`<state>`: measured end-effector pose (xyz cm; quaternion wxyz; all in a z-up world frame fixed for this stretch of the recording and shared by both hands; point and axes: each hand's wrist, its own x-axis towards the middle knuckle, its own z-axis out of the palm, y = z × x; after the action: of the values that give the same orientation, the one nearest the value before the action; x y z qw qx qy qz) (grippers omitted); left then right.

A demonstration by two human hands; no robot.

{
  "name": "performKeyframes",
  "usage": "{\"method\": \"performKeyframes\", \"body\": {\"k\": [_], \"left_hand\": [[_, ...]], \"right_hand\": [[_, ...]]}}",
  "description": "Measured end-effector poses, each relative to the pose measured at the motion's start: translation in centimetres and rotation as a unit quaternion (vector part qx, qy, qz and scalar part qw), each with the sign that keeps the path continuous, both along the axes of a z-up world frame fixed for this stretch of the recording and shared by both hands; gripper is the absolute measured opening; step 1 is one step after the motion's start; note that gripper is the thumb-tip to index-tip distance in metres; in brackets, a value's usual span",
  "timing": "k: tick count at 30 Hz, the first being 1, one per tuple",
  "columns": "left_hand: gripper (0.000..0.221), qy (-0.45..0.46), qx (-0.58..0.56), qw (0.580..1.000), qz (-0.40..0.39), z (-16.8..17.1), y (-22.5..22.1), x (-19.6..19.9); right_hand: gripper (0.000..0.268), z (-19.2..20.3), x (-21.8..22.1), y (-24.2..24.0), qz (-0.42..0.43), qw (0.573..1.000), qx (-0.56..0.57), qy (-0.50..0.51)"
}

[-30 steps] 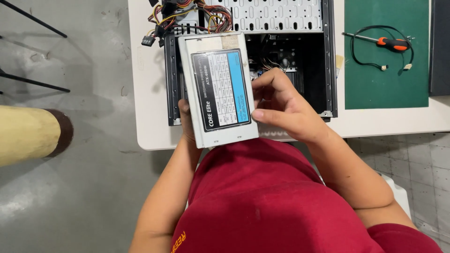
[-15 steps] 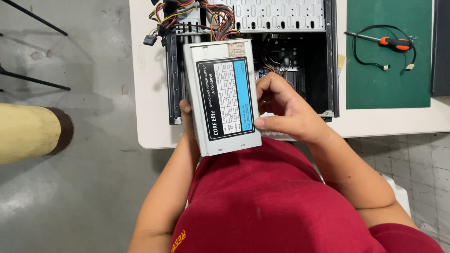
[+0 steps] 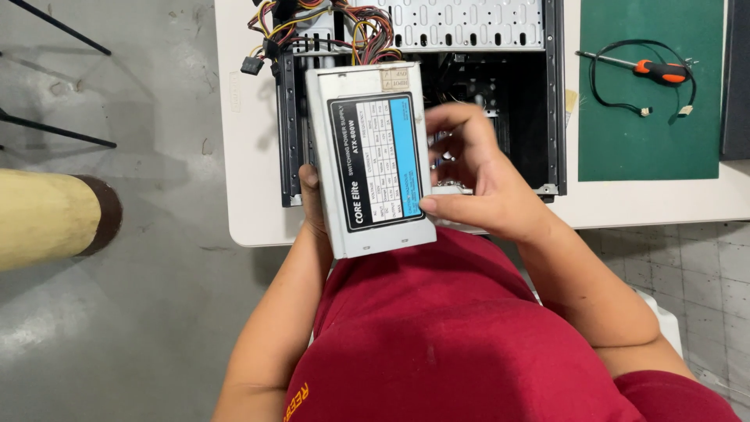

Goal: Removing a power supply unit from a plate and installing it into a desktop computer case using a screwdriver.

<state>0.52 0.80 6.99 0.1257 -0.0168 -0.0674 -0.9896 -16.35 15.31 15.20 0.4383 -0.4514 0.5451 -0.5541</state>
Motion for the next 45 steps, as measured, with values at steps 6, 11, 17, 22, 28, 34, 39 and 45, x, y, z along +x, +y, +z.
{"method": "performKeyframes", "body": {"k": [6, 11, 17, 22, 28, 34, 39, 45], "left_hand": [[0.077, -0.037, 0.072, 0.997, 0.010, -6.3, -0.8, 0.6], [0.061, -0.133, 0.091, 0.987, 0.011, -6.1, -2.1, 0.4], [0.057, -0.277, 0.005, 0.959, 0.062, -2.5, -4.1, -0.8], [0.068, -0.520, -0.187, 0.832, 0.046, 1.6, -6.5, -0.7], [0.071, -0.538, -0.430, 0.722, 0.068, 1.5, -8.7, -0.9], [0.076, -0.505, -0.459, 0.726, 0.085, -0.3, -9.0, -1.5], [0.088, -0.532, -0.491, 0.688, 0.048, -0.2, -8.1, -1.6], [0.068, -0.454, -0.546, 0.694, 0.116, -1.8, -8.0, -0.9]], "right_hand": [[0.129, 5.0, -1.4, -1.8, 0.063, 0.920, -0.033, 0.386], [0.162, 5.8, -2.8, -4.1, 0.163, 0.865, 0.083, 0.467], [0.140, 3.4, -4.2, -6.4, 0.143, 0.889, -0.005, 0.435], [0.112, 0.0, -3.6, -7.3, 0.047, 0.901, -0.112, 0.417], [0.101, -2.6, -2.7, -7.8, 0.002, 0.873, -0.195, 0.448], [0.094, -5.7, -2.1, -7.9, -0.019, 0.856, -0.233, 0.461], [0.090, -6.5, -2.2, -7.1, -0.024, 0.850, -0.237, 0.470], [0.087, -8.6, -1.6, -7.3, -0.001, 0.845, -0.260, 0.468]]}}
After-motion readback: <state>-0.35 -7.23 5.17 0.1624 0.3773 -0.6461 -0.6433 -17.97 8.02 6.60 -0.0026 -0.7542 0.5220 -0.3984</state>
